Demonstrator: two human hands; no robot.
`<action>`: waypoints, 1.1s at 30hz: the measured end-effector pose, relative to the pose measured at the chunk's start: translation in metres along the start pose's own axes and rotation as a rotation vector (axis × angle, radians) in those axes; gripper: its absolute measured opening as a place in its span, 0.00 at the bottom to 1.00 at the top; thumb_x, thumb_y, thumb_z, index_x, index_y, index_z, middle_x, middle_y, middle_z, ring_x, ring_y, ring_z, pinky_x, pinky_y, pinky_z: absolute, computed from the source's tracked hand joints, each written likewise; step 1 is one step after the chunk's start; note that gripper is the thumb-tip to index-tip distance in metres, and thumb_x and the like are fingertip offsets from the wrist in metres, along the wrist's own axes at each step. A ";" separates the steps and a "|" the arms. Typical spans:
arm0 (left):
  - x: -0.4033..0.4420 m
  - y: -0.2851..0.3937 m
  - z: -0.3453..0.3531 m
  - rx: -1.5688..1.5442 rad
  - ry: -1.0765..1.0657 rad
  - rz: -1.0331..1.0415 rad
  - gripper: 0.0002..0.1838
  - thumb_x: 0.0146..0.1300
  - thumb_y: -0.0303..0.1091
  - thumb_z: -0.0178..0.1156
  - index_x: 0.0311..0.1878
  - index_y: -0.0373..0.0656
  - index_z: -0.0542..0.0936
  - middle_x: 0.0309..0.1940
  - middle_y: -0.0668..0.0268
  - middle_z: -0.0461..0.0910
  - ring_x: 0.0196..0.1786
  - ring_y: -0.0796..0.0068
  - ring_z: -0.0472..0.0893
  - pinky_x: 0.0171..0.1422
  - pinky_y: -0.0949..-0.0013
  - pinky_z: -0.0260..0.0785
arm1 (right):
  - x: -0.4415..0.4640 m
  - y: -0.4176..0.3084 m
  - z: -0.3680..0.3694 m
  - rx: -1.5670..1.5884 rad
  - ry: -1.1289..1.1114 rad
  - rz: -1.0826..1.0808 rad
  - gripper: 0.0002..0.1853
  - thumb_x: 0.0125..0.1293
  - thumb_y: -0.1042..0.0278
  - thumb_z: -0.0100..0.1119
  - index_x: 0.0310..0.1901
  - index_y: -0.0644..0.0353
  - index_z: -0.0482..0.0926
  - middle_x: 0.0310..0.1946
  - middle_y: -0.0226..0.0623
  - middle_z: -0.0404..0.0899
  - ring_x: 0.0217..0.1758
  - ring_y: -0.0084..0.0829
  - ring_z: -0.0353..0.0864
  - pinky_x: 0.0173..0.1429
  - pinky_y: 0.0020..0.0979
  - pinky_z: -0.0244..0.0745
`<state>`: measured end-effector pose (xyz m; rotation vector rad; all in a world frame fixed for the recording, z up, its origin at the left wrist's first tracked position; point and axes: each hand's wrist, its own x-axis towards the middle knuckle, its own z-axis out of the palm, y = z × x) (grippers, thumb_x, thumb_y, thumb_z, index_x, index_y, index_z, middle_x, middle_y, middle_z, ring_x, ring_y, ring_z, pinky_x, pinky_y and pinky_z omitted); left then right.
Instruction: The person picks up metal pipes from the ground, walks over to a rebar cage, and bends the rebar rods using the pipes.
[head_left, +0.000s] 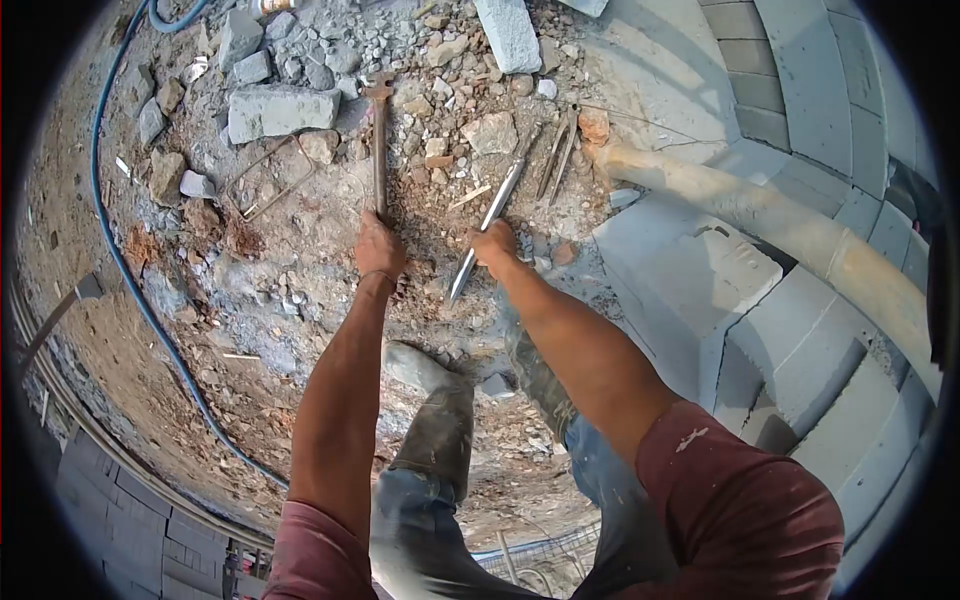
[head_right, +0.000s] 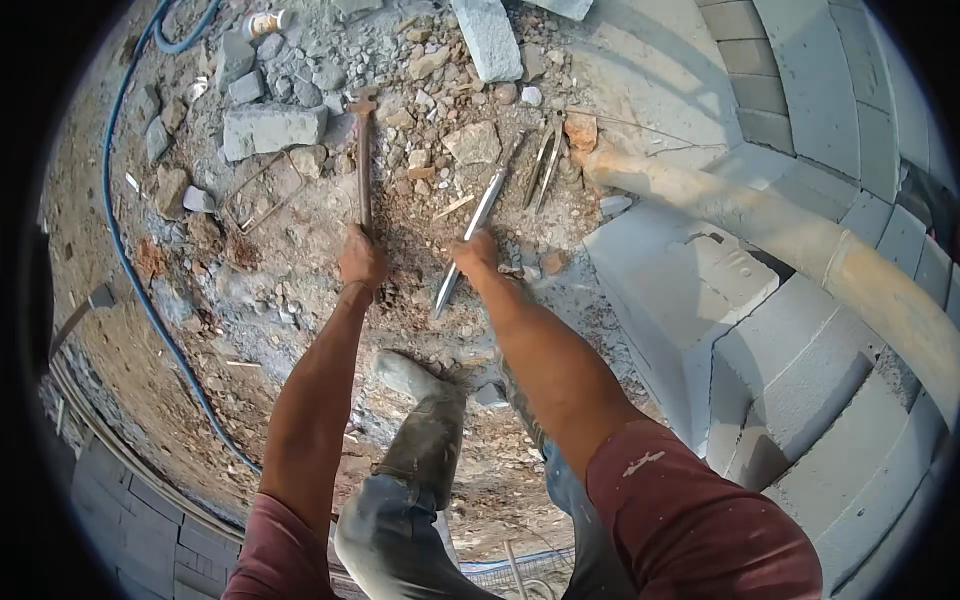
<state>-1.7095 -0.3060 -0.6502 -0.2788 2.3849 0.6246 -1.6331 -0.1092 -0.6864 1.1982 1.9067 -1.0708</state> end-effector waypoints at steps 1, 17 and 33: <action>-0.012 0.010 -0.015 -0.165 -0.081 -0.096 0.13 0.61 0.24 0.52 0.48 0.34 0.64 0.36 0.39 0.77 0.38 0.39 0.80 0.44 0.46 0.72 | 0.002 0.001 -0.002 0.125 -0.047 0.121 0.14 0.65 0.63 0.61 0.44 0.67 0.76 0.37 0.45 0.82 0.39 0.41 0.85 0.37 0.46 0.83; -0.387 0.040 -0.254 -1.316 -0.312 -0.623 0.10 0.71 0.36 0.57 0.40 0.38 0.71 0.24 0.68 0.71 0.22 0.79 0.71 0.24 0.72 0.66 | -0.355 -0.116 -0.185 0.616 -0.757 0.569 0.05 0.68 0.71 0.55 0.41 0.64 0.75 0.25 0.37 0.76 0.26 0.32 0.78 0.29 0.36 0.78; -0.547 0.032 -0.453 -0.894 -0.050 -0.044 0.23 0.75 0.42 0.49 0.69 0.44 0.69 0.39 0.46 0.84 0.41 0.43 0.84 0.45 0.52 0.74 | -0.590 -0.282 -0.052 0.587 -1.058 0.510 0.20 0.68 0.66 0.53 0.53 0.77 0.71 0.35 0.48 0.79 0.53 0.52 0.80 0.72 0.49 0.69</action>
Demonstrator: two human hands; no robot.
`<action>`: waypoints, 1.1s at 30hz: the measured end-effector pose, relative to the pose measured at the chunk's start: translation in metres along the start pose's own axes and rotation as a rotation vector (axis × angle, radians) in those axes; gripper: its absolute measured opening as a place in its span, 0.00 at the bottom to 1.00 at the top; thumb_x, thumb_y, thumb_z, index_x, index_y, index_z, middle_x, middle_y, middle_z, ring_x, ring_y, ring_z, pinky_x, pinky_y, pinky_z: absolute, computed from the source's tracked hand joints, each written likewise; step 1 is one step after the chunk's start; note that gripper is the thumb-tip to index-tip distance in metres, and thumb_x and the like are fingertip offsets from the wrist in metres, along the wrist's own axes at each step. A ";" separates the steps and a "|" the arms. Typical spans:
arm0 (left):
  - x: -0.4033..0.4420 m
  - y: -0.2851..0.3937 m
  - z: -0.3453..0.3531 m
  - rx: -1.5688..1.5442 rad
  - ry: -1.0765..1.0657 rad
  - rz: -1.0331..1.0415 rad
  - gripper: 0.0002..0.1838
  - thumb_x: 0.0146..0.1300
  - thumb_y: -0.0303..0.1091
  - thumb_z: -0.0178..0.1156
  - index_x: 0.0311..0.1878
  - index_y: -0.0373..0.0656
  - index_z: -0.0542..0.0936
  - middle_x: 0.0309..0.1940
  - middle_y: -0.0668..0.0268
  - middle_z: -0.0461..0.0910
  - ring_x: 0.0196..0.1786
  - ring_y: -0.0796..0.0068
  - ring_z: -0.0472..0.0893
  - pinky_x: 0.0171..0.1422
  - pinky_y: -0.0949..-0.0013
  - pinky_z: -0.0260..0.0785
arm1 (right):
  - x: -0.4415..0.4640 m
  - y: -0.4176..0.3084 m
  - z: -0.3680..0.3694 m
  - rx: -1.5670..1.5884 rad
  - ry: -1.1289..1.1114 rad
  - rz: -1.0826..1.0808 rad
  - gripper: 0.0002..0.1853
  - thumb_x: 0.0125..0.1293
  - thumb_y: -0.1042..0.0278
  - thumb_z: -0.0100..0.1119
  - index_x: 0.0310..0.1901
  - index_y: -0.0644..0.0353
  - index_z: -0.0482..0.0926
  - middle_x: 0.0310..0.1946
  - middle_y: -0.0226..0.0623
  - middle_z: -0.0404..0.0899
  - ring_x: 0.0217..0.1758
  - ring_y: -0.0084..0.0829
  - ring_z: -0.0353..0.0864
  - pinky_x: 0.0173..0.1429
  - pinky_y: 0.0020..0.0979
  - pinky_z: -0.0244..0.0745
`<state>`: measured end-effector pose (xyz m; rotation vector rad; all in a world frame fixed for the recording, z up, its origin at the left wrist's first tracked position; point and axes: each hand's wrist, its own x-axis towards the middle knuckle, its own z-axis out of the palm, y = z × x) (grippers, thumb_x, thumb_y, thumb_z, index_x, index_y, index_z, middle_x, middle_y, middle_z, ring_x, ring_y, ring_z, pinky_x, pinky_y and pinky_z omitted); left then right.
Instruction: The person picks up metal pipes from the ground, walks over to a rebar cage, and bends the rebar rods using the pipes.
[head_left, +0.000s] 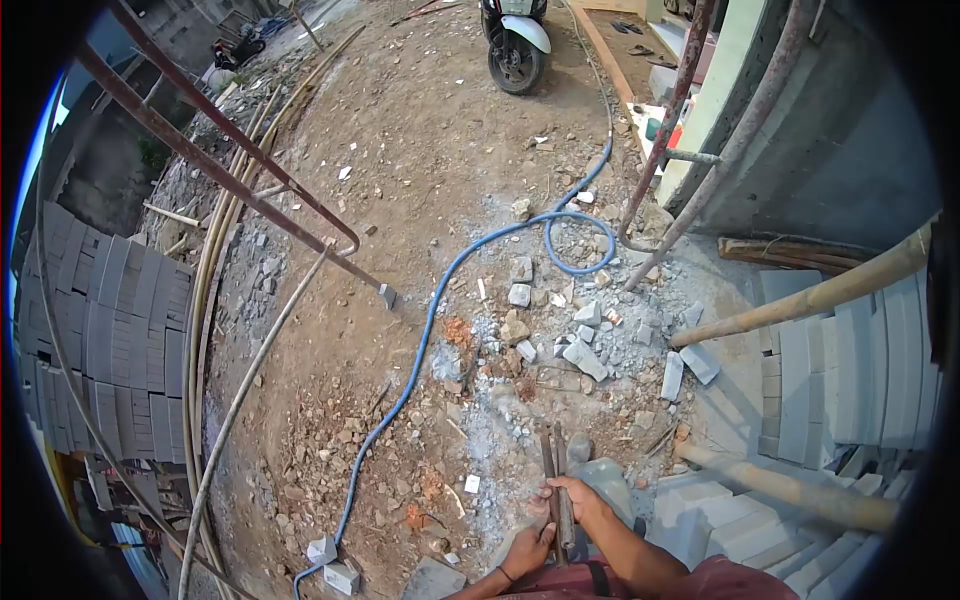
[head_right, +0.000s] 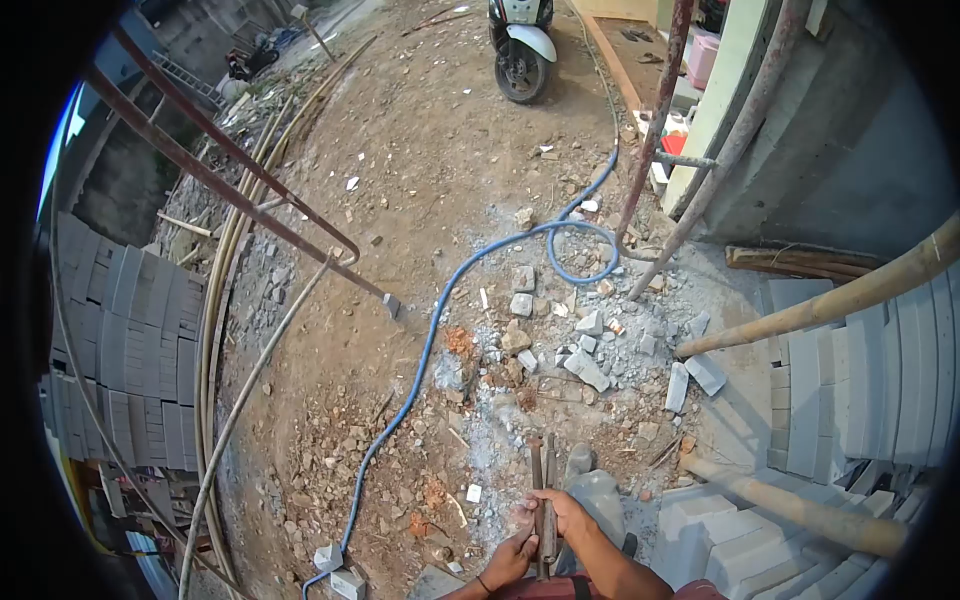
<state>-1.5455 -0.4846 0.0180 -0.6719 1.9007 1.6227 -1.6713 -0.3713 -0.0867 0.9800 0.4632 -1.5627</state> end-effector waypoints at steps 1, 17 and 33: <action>0.009 0.005 -0.017 -0.005 0.002 -0.013 0.23 0.75 0.42 0.49 0.69 0.44 0.69 0.39 0.46 0.84 0.41 0.43 0.84 0.45 0.52 0.74 | 0.003 -0.019 0.010 0.045 -0.056 0.040 0.16 0.68 0.66 0.54 0.48 0.73 0.71 0.29 0.41 0.76 0.45 0.45 0.80 0.66 0.45 0.73; 0.260 0.186 -0.359 -0.343 0.286 -0.130 0.20 0.75 0.34 0.53 0.63 0.31 0.73 0.50 0.57 0.82 0.42 0.74 0.82 0.50 0.71 0.76 | 0.000 -0.362 0.263 0.036 0.079 -0.054 0.10 0.65 0.68 0.57 0.44 0.64 0.75 0.23 0.31 0.71 0.18 0.25 0.66 0.24 0.31 0.63; 0.473 0.419 -0.777 -0.582 0.683 0.027 0.21 0.75 0.34 0.53 0.66 0.33 0.71 0.56 0.55 0.80 0.52 0.71 0.81 0.60 0.68 0.72 | 0.242 -0.614 0.504 -0.688 0.963 0.006 0.07 0.63 0.66 0.51 0.29 0.58 0.69 0.19 0.36 0.67 0.19 0.36 0.68 0.25 0.39 0.68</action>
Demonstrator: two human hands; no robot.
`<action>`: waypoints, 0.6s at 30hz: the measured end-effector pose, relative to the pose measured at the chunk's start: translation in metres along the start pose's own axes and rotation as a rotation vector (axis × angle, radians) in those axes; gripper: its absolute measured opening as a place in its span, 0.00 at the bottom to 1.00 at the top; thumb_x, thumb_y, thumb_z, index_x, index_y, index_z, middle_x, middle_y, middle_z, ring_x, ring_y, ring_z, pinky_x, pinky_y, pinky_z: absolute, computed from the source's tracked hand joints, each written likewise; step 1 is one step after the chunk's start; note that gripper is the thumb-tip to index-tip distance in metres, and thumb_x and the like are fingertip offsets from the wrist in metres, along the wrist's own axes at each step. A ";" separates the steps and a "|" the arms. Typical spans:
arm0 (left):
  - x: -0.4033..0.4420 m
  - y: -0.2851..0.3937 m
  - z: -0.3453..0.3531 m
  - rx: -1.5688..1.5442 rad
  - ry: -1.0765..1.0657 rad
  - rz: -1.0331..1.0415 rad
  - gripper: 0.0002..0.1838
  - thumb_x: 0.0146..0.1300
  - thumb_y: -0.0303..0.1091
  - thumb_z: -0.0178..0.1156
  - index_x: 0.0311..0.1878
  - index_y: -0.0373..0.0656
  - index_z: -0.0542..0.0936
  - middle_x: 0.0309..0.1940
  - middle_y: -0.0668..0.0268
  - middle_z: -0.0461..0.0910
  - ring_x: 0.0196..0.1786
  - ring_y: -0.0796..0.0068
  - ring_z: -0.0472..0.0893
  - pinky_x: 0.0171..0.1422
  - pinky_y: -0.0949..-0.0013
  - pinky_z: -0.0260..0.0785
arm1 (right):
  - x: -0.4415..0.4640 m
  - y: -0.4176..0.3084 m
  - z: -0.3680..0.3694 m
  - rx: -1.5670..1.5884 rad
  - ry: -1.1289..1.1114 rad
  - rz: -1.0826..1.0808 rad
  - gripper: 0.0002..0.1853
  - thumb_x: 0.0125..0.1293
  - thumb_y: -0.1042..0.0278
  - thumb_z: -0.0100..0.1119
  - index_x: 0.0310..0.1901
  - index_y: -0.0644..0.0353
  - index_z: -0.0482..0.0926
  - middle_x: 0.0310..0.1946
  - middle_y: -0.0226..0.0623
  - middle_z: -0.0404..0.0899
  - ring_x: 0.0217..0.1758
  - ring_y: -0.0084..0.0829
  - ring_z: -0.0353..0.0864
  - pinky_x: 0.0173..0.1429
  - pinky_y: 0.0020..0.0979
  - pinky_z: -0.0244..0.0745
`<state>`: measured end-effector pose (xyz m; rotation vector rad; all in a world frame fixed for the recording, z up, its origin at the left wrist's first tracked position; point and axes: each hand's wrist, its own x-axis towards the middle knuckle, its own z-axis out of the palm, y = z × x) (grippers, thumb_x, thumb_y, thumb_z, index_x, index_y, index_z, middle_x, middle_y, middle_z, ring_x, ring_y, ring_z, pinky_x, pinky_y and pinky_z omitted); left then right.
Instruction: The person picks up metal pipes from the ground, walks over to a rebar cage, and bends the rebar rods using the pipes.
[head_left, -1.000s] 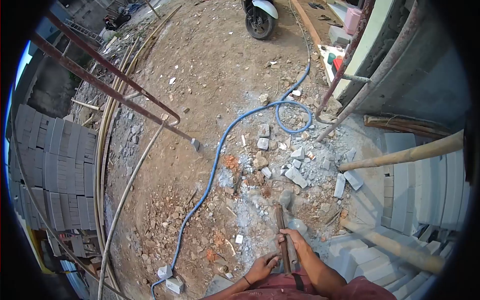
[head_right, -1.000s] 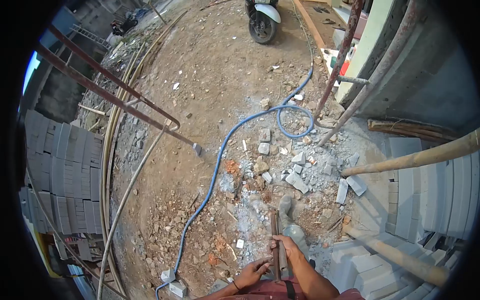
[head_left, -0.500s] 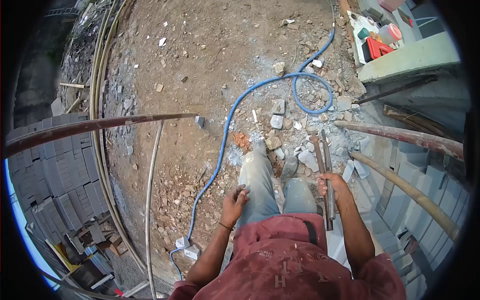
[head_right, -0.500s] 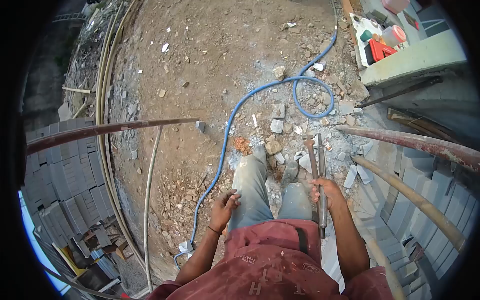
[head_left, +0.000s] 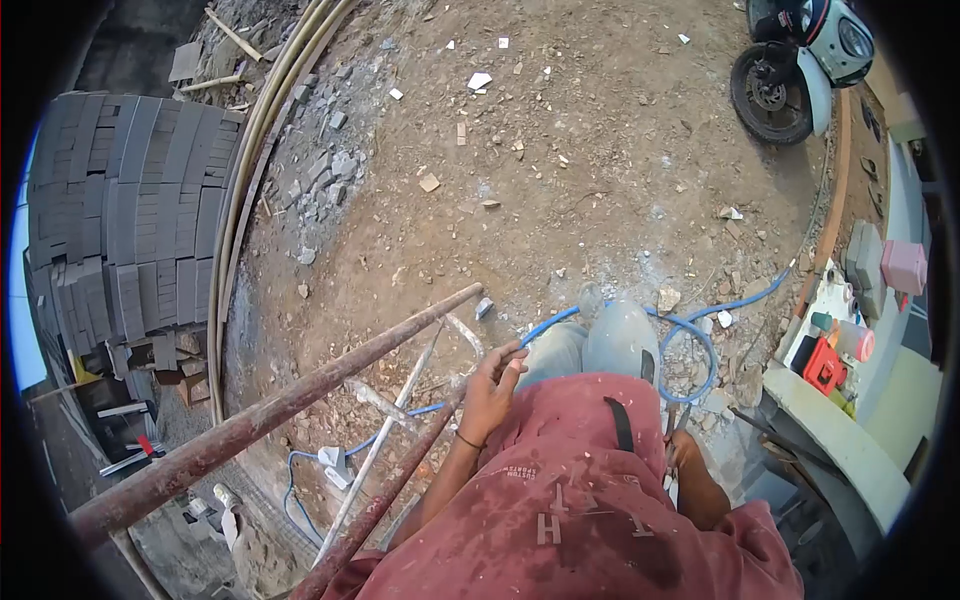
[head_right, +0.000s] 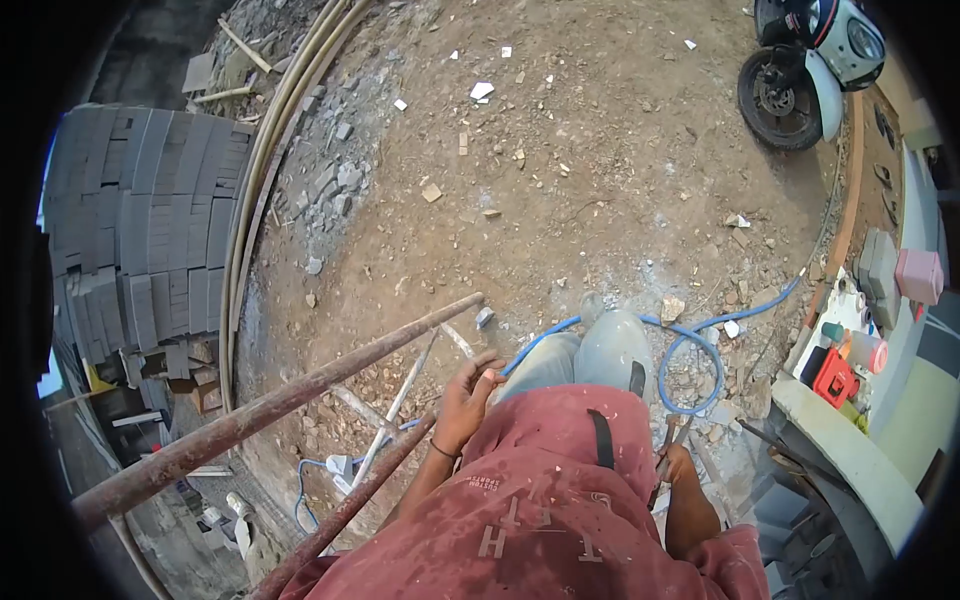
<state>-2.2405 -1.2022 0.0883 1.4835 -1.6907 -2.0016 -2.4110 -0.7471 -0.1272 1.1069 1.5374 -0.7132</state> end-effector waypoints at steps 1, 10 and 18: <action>0.001 0.015 -0.017 -0.030 0.056 -0.035 0.21 0.75 0.35 0.53 0.66 0.33 0.71 0.56 0.56 0.80 0.52 0.72 0.81 0.60 0.68 0.72 | -0.012 -0.030 0.022 -0.056 -0.029 -0.046 0.07 0.63 0.66 0.51 0.30 0.58 0.69 0.19 0.36 0.68 0.19 0.36 0.69 0.25 0.39 0.69; 0.075 0.005 -0.093 -0.529 0.647 -0.268 0.19 0.73 0.34 0.53 0.62 0.33 0.74 0.52 0.58 0.83 0.47 0.74 0.83 0.53 0.71 0.75 | -0.120 -0.379 0.276 -0.733 -0.238 -0.352 0.08 0.62 0.67 0.51 0.32 0.63 0.71 0.19 0.40 0.70 0.19 0.40 0.71 0.24 0.43 0.72; 0.174 0.066 -0.140 -0.304 0.938 -0.251 0.25 0.65 0.44 0.60 0.57 0.34 0.79 0.46 0.52 0.86 0.43 0.63 0.86 0.53 0.63 0.76 | -0.233 -0.679 0.545 -1.022 -0.248 -0.348 0.10 0.62 0.67 0.50 0.35 0.66 0.69 0.19 0.43 0.70 0.17 0.43 0.72 0.22 0.46 0.73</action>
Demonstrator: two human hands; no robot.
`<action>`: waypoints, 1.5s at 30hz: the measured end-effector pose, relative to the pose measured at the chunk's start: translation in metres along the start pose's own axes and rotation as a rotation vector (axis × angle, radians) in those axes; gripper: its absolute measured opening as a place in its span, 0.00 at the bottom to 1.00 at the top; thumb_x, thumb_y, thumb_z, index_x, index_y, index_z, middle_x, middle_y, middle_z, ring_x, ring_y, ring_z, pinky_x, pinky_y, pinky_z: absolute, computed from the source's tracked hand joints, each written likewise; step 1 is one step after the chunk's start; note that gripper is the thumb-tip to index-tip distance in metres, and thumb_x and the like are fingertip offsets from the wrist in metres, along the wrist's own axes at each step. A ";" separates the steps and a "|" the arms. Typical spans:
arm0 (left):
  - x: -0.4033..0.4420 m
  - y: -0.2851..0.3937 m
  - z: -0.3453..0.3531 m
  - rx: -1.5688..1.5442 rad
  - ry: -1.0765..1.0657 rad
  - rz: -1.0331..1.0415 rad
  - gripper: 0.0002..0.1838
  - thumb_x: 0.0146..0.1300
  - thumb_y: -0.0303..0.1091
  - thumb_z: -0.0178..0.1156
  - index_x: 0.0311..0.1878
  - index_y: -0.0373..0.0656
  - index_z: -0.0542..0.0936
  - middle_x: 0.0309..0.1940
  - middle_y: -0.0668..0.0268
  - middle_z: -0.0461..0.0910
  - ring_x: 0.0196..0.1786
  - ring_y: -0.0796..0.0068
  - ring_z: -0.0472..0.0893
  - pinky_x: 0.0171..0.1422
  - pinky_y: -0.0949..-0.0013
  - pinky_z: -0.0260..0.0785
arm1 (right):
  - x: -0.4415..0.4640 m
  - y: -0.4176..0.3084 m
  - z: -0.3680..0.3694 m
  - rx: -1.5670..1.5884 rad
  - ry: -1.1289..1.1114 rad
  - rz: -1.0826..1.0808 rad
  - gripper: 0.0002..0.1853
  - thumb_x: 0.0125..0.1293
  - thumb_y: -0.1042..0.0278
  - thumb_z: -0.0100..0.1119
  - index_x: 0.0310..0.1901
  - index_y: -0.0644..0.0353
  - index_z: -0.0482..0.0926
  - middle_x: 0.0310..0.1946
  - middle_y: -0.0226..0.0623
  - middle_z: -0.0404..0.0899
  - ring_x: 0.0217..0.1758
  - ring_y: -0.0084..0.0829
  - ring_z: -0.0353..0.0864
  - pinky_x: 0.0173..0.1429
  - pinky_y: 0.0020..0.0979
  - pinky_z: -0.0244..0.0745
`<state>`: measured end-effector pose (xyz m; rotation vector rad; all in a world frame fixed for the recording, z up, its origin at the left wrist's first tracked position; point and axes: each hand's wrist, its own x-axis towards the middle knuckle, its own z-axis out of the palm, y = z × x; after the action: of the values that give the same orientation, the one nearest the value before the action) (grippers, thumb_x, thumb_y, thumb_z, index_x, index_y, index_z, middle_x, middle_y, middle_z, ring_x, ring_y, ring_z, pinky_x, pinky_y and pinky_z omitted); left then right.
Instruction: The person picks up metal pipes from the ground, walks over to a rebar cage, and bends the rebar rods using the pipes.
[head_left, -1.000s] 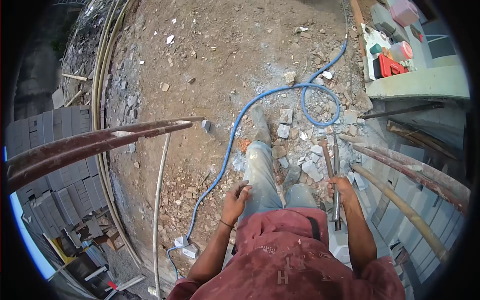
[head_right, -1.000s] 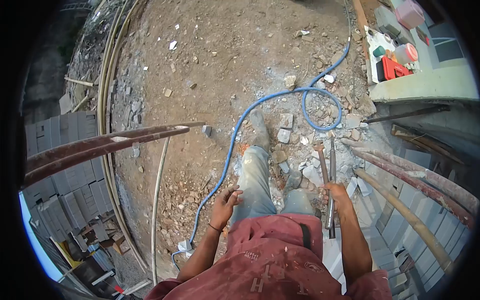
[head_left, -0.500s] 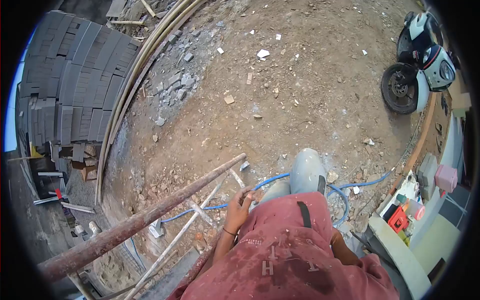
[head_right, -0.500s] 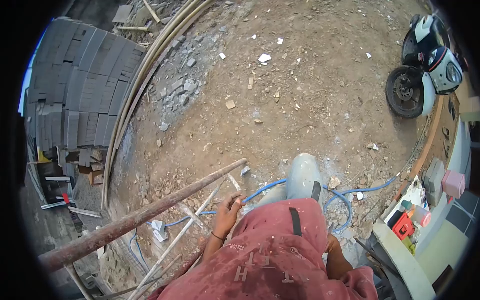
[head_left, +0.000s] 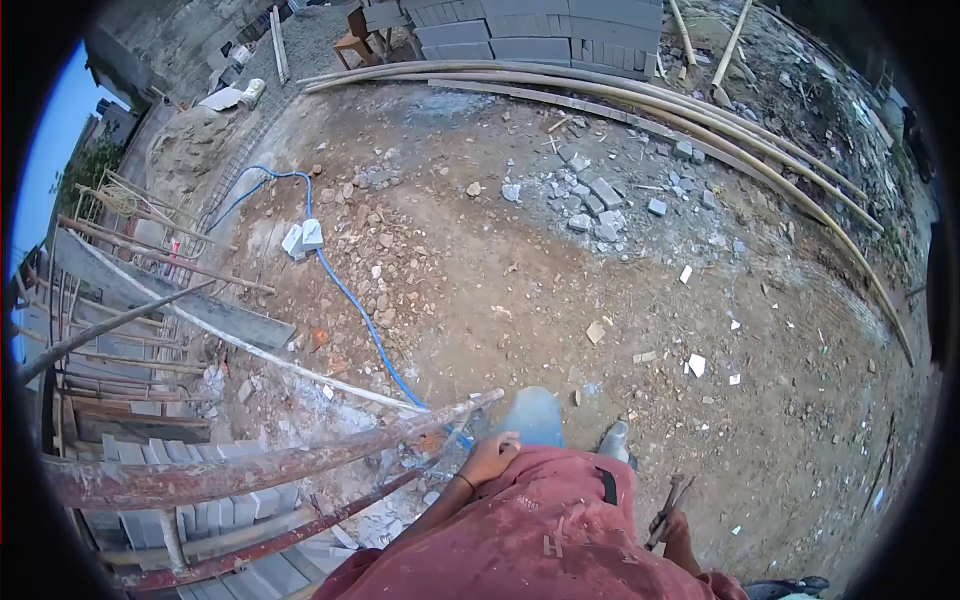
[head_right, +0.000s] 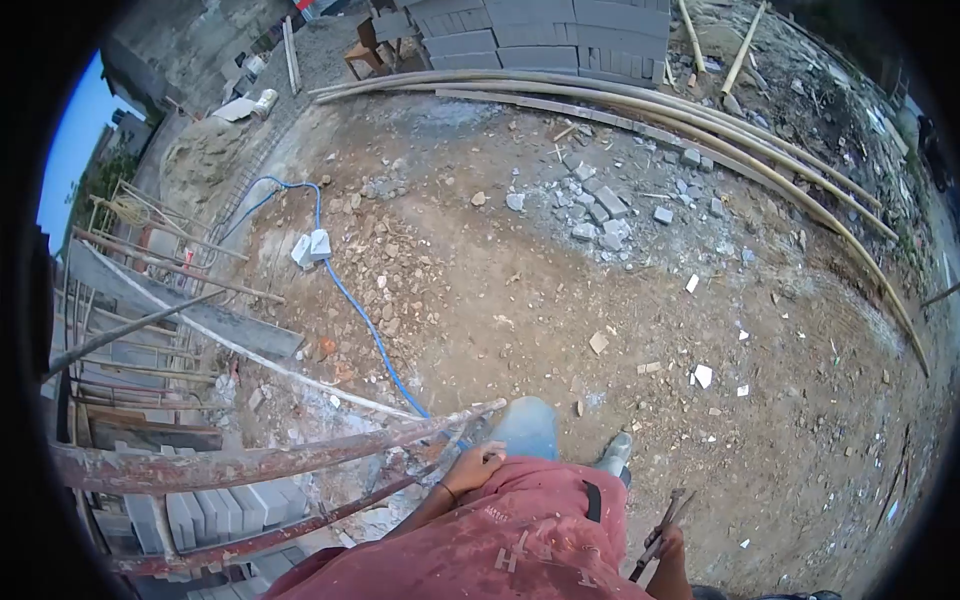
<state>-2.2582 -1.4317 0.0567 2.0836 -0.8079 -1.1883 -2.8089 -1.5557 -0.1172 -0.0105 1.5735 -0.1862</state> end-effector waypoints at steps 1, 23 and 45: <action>0.011 0.012 -0.001 -0.039 0.058 -0.007 0.25 0.65 0.44 0.60 0.57 0.34 0.79 0.46 0.52 0.86 0.43 0.63 0.86 0.53 0.63 0.76 | 0.019 -0.036 -0.022 -0.021 -0.170 -0.302 0.10 0.63 0.65 0.49 0.34 0.65 0.67 0.18 0.42 0.68 0.17 0.43 0.72 0.21 0.47 0.73; 0.360 -0.175 -0.362 -1.044 0.968 -0.207 0.08 0.65 0.33 0.59 0.40 0.37 0.78 0.37 0.64 0.80 0.39 0.72 0.84 0.43 0.66 0.79 | -0.116 -0.243 1.270 -1.681 -1.006 -0.351 0.11 0.66 0.68 0.47 0.31 0.68 0.72 0.17 0.47 0.71 0.18 0.46 0.75 0.23 0.47 0.74; 0.794 -0.184 -0.810 -0.415 0.553 -0.970 0.14 0.61 0.46 0.61 0.39 0.44 0.83 0.36 0.58 0.85 0.42 0.58 0.85 0.44 0.53 0.77 | 0.096 -0.623 1.925 -1.800 -0.329 -0.241 0.11 0.62 0.72 0.55 0.37 0.75 0.75 0.21 0.50 0.76 0.23 0.45 0.80 0.30 0.45 0.78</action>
<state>-1.1735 -1.7472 -0.1549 2.2743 0.7315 -0.9753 -0.9666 -2.3970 -0.1343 -1.5262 0.9416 1.0274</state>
